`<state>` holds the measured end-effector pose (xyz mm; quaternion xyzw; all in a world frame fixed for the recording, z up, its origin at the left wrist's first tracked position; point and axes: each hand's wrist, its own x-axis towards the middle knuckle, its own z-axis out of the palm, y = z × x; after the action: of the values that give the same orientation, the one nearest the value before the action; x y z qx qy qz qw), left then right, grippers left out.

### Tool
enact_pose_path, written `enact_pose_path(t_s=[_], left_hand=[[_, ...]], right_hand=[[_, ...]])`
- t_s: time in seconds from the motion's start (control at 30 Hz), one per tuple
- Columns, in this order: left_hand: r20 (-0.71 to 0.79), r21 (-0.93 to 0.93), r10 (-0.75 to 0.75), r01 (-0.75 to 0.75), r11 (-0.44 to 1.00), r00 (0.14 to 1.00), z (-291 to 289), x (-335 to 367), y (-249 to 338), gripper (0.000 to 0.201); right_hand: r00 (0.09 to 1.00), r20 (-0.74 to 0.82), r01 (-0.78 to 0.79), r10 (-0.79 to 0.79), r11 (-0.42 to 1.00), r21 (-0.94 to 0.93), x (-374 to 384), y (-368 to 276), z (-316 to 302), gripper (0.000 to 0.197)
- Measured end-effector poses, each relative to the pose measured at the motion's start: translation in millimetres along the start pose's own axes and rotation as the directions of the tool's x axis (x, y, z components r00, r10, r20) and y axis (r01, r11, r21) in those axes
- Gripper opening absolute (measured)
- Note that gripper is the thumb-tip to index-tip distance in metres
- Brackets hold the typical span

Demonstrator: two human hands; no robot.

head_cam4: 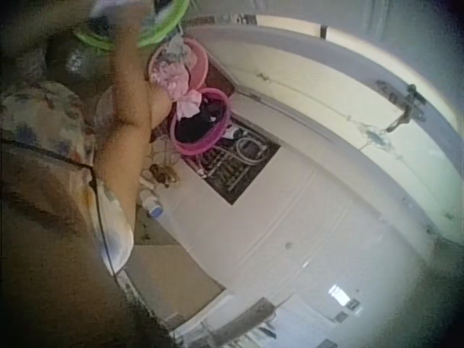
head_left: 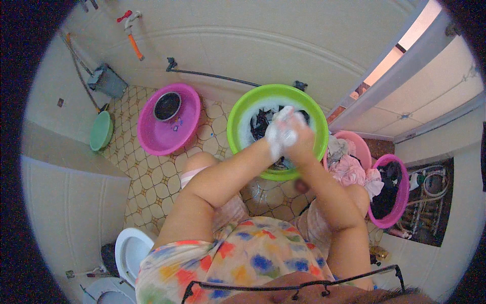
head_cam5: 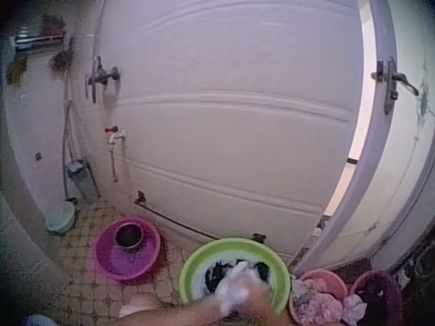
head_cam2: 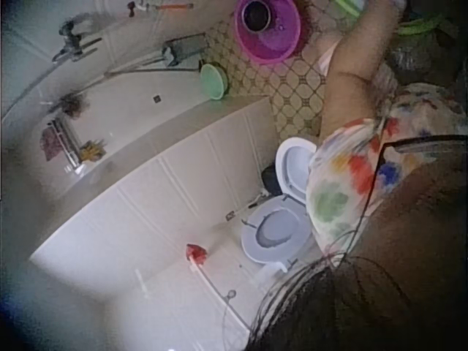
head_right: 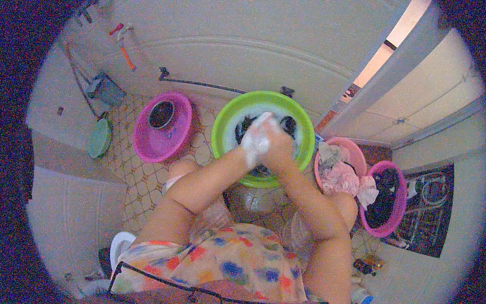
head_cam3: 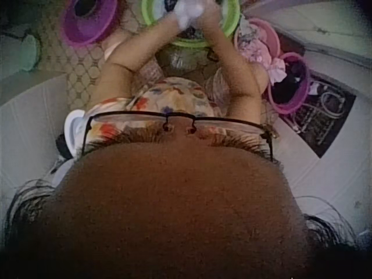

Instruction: The person hand washes a light blue garment in a green basin filled with soapy water. They repeatedly scrub, squeeze, and rinse the fabric by hand, then wring it out and place it into a pink basin.

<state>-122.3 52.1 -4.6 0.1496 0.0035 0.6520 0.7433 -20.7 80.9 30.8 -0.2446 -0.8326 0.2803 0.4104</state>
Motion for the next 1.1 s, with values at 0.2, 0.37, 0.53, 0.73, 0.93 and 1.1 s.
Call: enact_pose_path(t_s=[0.2,0.37,0.53,0.73,0.93,1.1], left_hand=[[-0.116,0.258,0.191,-0.156,0.953,0.975,-19.9,0.0,-22.3,0.026],[-0.477,0.423,0.287,-0.069,0.904,0.831,24.4,5.4,-30.5,0.025],[-0.388,0.130,0.210,-0.173,0.976,0.897,-38.0,2.4,7.9,0.021],[-0.447,0.455,0.323,-0.099,0.885,0.834,31.1,8.8,-35.0,0.027],[-0.498,0.394,0.310,-0.108,0.913,0.810,29.1,6.7,-16.5,0.028],[-0.178,-0.019,-0.038,0.036,0.999,0.983,3.9,1.0,6.8,0.023]], right_hand=[[0.988,-0.077,-0.123,0.137,0.979,0.162,8.5,4.5,0.1,0.020],[0.977,-0.079,-0.182,0.198,0.966,0.181,10.7,10.7,-11.8,0.018],[0.983,0.149,0.124,-0.108,0.987,-0.100,-15.4,-21.8,-1.5,0.019],[0.976,-0.195,-0.075,0.097,0.990,0.117,16.3,25.5,-9.2,0.021],[0.994,-0.039,-0.103,0.106,0.993,0.055,-1.7,-2.8,1.8,0.018],[0.993,0.055,0.103,-0.100,0.993,-0.054,-14.5,-7.9,9.3,0.018]])
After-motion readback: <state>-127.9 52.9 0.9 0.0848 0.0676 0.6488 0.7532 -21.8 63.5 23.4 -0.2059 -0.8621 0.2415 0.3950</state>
